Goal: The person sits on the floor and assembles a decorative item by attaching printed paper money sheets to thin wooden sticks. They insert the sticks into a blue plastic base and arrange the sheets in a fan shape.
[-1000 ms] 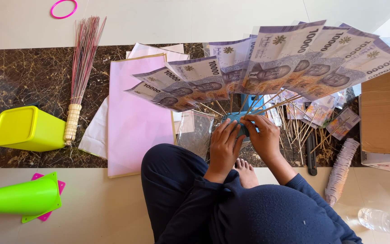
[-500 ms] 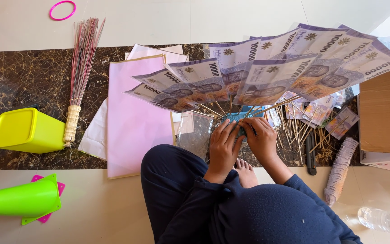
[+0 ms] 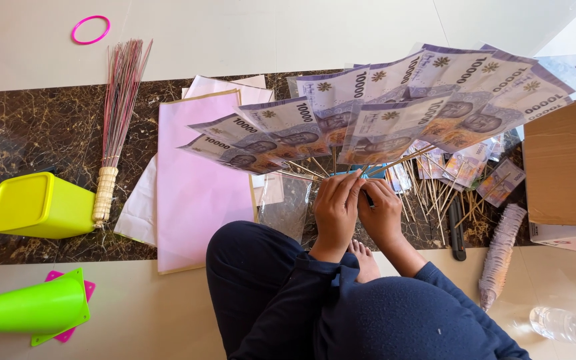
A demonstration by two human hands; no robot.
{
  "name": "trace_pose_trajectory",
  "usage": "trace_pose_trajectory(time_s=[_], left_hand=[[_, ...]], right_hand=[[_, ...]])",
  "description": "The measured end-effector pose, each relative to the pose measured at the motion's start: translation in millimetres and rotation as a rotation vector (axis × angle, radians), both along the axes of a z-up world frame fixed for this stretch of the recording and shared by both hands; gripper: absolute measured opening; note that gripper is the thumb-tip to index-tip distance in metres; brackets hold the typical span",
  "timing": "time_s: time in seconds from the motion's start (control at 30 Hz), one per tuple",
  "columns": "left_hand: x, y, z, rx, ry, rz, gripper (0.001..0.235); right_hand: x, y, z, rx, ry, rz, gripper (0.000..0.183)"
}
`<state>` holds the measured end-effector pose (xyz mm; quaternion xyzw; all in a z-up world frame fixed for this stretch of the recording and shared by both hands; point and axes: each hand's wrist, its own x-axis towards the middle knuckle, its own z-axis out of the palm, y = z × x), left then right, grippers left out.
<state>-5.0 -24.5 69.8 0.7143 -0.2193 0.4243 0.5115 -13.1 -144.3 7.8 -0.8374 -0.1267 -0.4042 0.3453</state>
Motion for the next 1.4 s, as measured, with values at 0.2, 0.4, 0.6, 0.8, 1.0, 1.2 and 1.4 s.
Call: trace_pose_trajectory(time_s=[0.2,0.4,0.6,0.8,1.0,1.2,1.4], left_hand=[[0.8,0.8,3.4,0.013,-0.013,0.001,0.007],[-0.5,0.0,6.6,0.030,-0.041,0.014,0.005],[-0.4,1.5,0.3,0.052,-0.033,0.034,0.003],[0.4,2.6,-2.7,0.057,-0.024,0.031,0.003],[0.6,2.0,-1.8,0.072,-0.028,0.055,0.004],[2.6,1.2,-20.2,0.056,-0.011,0.032,0.003],[2.9,0.5,-23.5,0.061,-0.005,0.039,0.005]], right_hand=[[-4.5,4.3,12.5,0.016,0.024,0.004,0.012],[-7.8,5.4,14.0,0.022,0.026,-0.003,0.006],[-7.1,5.0,11.2,-0.009,0.035,-0.018,0.009],[-7.1,5.9,11.2,-0.035,0.042,-0.033,0.005],[-6.3,5.0,11.0,-0.034,0.061,-0.040,0.005],[-3.0,4.4,-0.3,-0.043,0.050,-0.057,0.004],[-5.8,5.7,4.3,-0.054,0.041,-0.062,0.004]])
